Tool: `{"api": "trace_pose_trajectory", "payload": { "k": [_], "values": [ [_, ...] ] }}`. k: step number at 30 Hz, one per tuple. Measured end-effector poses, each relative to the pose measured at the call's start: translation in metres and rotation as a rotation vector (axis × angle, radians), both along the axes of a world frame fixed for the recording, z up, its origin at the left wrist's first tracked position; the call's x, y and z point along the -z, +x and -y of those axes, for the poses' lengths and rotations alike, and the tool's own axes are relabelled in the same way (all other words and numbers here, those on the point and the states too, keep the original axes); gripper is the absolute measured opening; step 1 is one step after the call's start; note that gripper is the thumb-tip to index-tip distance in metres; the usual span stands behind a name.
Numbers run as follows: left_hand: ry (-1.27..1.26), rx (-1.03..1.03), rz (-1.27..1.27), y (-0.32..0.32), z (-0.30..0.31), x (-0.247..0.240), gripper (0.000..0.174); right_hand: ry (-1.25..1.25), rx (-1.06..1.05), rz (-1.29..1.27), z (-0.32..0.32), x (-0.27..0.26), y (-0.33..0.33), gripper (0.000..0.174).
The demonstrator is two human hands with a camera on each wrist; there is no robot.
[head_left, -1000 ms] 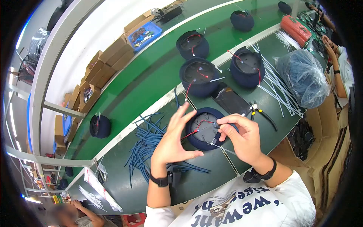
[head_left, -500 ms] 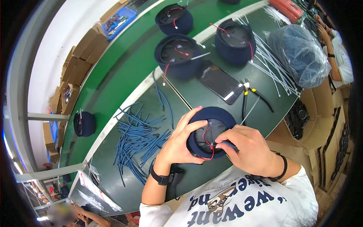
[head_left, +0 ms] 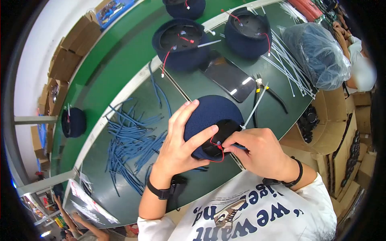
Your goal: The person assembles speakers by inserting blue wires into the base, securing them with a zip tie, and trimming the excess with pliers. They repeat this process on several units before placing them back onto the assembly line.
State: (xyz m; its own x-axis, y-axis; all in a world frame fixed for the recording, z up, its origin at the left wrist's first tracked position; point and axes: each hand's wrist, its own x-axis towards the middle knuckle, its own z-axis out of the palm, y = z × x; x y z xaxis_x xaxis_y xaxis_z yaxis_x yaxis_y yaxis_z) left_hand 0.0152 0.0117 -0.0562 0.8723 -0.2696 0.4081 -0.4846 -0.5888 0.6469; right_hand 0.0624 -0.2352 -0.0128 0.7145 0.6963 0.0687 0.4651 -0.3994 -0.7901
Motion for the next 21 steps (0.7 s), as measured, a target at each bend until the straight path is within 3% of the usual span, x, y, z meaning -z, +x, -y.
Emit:
{"api": "trace_pose_trajectory", "payload": {
  "k": [3,6,9,21],
  "values": [
    [-0.003,0.011,0.002,0.0,0.003,-0.001,0.113,0.051,0.115,-0.166,-0.005,0.003,-0.004,0.014],
    [-0.013,-0.006,-0.019,0.0,0.005,-0.004,0.114,-0.019,0.146,-0.161,-0.003,-0.004,-0.005,0.013],
    [-0.008,-0.023,-0.014,0.0,0.002,0.001,0.11,0.067,0.161,-0.003,-0.006,0.004,-0.009,0.015],
    [-0.01,-0.013,0.007,-0.001,0.003,0.003,0.113,-0.056,0.107,0.012,-0.009,-0.009,-0.009,0.014]
  ]
}}
